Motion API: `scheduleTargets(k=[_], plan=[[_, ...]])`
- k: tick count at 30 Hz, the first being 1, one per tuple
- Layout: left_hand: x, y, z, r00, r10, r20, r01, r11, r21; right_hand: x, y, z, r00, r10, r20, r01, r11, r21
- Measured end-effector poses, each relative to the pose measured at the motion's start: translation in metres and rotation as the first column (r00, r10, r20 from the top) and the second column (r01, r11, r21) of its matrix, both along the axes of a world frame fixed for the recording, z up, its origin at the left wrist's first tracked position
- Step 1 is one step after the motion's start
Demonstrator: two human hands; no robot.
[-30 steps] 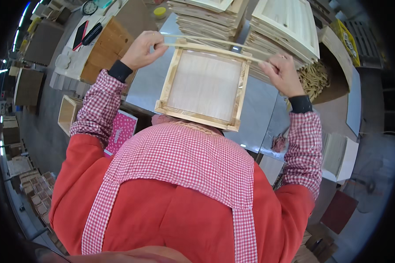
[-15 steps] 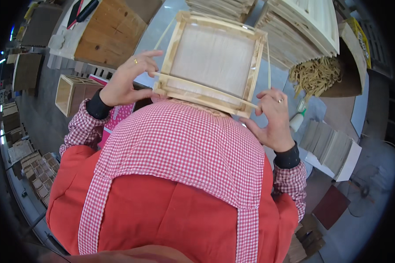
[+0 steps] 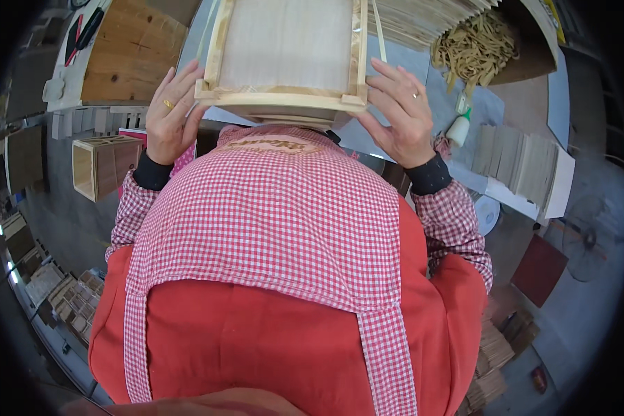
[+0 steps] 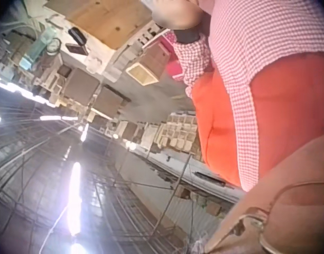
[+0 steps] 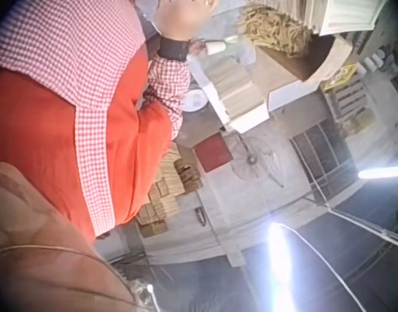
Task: Apply wood glue to panels and assemble them into a four-sided wooden box structure.
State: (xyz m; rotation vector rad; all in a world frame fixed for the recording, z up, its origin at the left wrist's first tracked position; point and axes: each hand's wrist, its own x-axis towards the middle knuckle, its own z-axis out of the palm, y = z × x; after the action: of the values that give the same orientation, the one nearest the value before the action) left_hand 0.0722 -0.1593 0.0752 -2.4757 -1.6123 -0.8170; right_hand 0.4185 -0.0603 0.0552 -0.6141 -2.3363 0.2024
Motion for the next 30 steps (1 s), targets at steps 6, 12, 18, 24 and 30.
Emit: scheduleTargets(k=[6,12,18,24,30], plan=[[0.01,-0.013,-0.004,0.972,0.173,0.157,-0.144,0.973,-0.182,-0.008,-0.021,-0.01,0.991,-0.074,-0.114,0.067,0.995,-0.068],[-0.018,0.002,-0.009,0.899,-0.012,0.437,0.105,0.976,-0.191,-0.013,-0.052,-0.02,0.914,-0.279,-0.295,0.216,0.949,-0.229],[-0.023,0.06,-0.025,0.472,0.13,0.872,0.243,0.931,-0.271,-0.052,-0.087,-0.039,0.772,-0.544,-0.327,0.479,0.837,-0.263],[0.018,0.082,-0.058,-0.114,0.368,0.923,0.567,0.787,-0.244,-0.077,-0.091,-0.04,0.635,-0.7,-0.327,0.633,0.714,-0.299],[0.073,0.063,-0.06,0.04,0.16,0.986,0.221,0.961,-0.165,-0.038,-0.035,-0.063,0.646,-0.67,-0.365,0.626,0.739,-0.25]])
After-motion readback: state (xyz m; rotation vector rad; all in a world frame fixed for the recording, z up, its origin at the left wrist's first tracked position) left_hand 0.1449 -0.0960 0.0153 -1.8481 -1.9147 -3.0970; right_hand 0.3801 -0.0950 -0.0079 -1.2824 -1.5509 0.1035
